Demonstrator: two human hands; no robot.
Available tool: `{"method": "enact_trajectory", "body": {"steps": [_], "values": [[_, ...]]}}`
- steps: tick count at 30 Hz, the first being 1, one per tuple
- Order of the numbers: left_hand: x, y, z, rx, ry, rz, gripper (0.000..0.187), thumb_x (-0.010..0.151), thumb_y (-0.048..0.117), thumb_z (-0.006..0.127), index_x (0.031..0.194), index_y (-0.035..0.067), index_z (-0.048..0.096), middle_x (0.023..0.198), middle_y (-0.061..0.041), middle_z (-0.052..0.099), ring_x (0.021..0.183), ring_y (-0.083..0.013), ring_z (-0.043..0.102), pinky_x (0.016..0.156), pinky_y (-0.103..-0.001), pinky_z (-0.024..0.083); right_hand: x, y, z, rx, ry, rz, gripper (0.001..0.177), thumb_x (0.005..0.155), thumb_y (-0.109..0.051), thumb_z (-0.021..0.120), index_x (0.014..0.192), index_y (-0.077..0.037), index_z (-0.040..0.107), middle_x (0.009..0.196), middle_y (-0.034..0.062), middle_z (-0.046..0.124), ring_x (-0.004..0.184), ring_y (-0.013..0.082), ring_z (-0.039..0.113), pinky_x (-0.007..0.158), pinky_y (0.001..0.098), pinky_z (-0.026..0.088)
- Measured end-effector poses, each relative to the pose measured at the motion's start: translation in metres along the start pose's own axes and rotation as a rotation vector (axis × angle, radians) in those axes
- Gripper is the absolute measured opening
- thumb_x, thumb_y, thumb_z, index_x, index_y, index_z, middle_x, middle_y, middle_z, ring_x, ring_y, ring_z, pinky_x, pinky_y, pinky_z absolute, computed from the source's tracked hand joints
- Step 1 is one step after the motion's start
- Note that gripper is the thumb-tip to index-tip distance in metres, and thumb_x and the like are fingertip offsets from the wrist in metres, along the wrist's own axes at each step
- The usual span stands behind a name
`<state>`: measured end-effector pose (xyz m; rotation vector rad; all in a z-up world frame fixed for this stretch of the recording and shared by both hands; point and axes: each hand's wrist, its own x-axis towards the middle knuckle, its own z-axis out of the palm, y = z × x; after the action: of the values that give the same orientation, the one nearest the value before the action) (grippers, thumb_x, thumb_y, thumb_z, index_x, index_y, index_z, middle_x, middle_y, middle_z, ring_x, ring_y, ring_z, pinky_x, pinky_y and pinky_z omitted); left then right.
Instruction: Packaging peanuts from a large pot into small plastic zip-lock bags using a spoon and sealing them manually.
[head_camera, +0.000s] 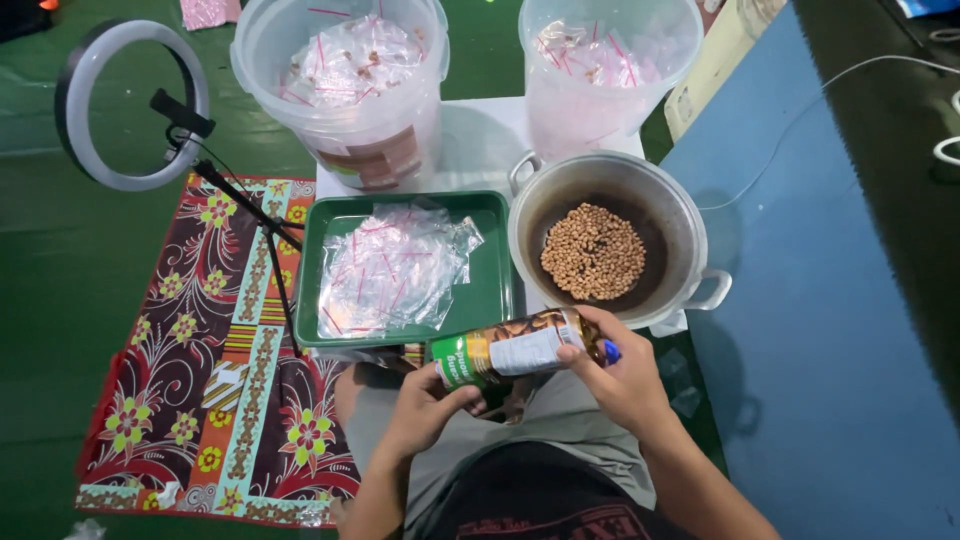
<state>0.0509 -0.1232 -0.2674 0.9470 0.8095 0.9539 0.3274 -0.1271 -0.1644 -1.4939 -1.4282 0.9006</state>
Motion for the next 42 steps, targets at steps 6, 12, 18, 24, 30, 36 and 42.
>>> {"method": "enact_trajectory", "body": {"steps": [6, 12, 18, 24, 30, 36, 42], "values": [[-0.008, 0.017, 0.004, 0.058, -0.064, -0.034, 0.012, 0.091, -0.006, 0.068, 0.102, -0.009, 0.07, 0.072, -0.012, 0.071, 0.062, -0.0181, 0.065, 0.062, -0.029, 0.057, -0.001, 0.035, 0.004, 0.074, -0.005, 0.139, 0.051, 0.085, -0.02, 0.074, 0.128, 0.005, 0.064, 0.11, 0.0128, 0.076, 0.093, 0.0179, 0.069, 0.085, 0.0279, 0.054], [-0.018, 0.043, 0.021, 0.465, -0.171, 0.062, 0.034, 0.082, 0.01, 0.079, 0.113, -0.001, 0.072, 0.095, -0.005, 0.077, 0.077, -0.0131, 0.065, 0.073, -0.028, 0.055, 0.003, 0.045, 0.007, 0.479, -0.065, 0.376, 0.033, 0.097, -0.017, 0.061, 0.122, 0.002, 0.071, 0.073, 0.0044, 0.057, 0.056, 0.0093, 0.04, 0.049, 0.0227, 0.028], [-0.019, 0.059, 0.034, 0.583, -0.152, 0.22, 0.028, 0.081, 0.015, 0.081, 0.103, 0.001, 0.073, 0.094, -0.007, 0.079, 0.075, -0.0176, 0.068, 0.072, -0.031, 0.055, 0.005, 0.056, 0.007, 0.625, -0.092, 0.469, 0.034, 0.1, -0.021, 0.06, 0.124, 0.002, 0.069, 0.074, 0.008, 0.057, 0.053, 0.0067, 0.035, 0.046, 0.0178, 0.024], [-0.021, 0.083, 0.05, 0.717, -0.12, 0.238, 0.029, 0.079, 0.023, 0.083, 0.099, 0.002, 0.076, 0.091, -0.008, 0.081, 0.069, -0.0197, 0.07, 0.064, -0.03, 0.055, 0.006, 0.068, 0.01, 0.697, -0.099, 0.525, 0.032, 0.103, -0.022, 0.057, 0.122, 0.002, 0.066, 0.078, 0.0054, 0.055, 0.054, 0.006, 0.035, 0.045, 0.0177, 0.024], [-0.021, 0.087, 0.046, 0.769, -0.233, 0.084, 0.052, 0.078, 0.035, 0.084, 0.115, 0.003, 0.07, 0.092, -0.008, 0.077, 0.069, -0.0188, 0.063, 0.066, -0.031, 0.054, 0.006, 0.078, 0.012, 0.828, -0.134, 0.473, 0.031, 0.103, -0.021, 0.057, 0.123, 0.003, 0.063, 0.073, 0.005, 0.054, 0.053, 0.0046, 0.035, 0.042, 0.0162, 0.024], [-0.015, 0.072, 0.05, 0.709, -0.206, 0.006, 0.054, 0.08, 0.024, 0.08, 0.129, 0.005, 0.065, 0.118, -0.009, 0.076, 0.097, -0.0208, 0.073, 0.084, -0.033, 0.058, 0.001, 0.086, 0.0, 0.592, -0.107, 0.322, 0.048, 0.093, -0.012, 0.065, 0.137, 0.006, 0.058, 0.113, 0.0172, 0.068, 0.084, 0.0187, 0.061, 0.072, 0.0274, 0.05], [-0.016, 0.083, 0.056, 0.743, -0.101, 0.23, 0.033, 0.081, 0.023, 0.082, 0.105, 0.001, 0.073, 0.095, -0.008, 0.081, 0.071, -0.0195, 0.072, 0.067, -0.031, 0.057, 0.003, 0.068, 0.004, 0.677, -0.09, 0.398, 0.038, 0.101, -0.019, 0.057, 0.131, 0.003, 0.065, 0.077, 0.0076, 0.058, 0.055, 0.0062, 0.036, 0.046, 0.0173, 0.026]]}}
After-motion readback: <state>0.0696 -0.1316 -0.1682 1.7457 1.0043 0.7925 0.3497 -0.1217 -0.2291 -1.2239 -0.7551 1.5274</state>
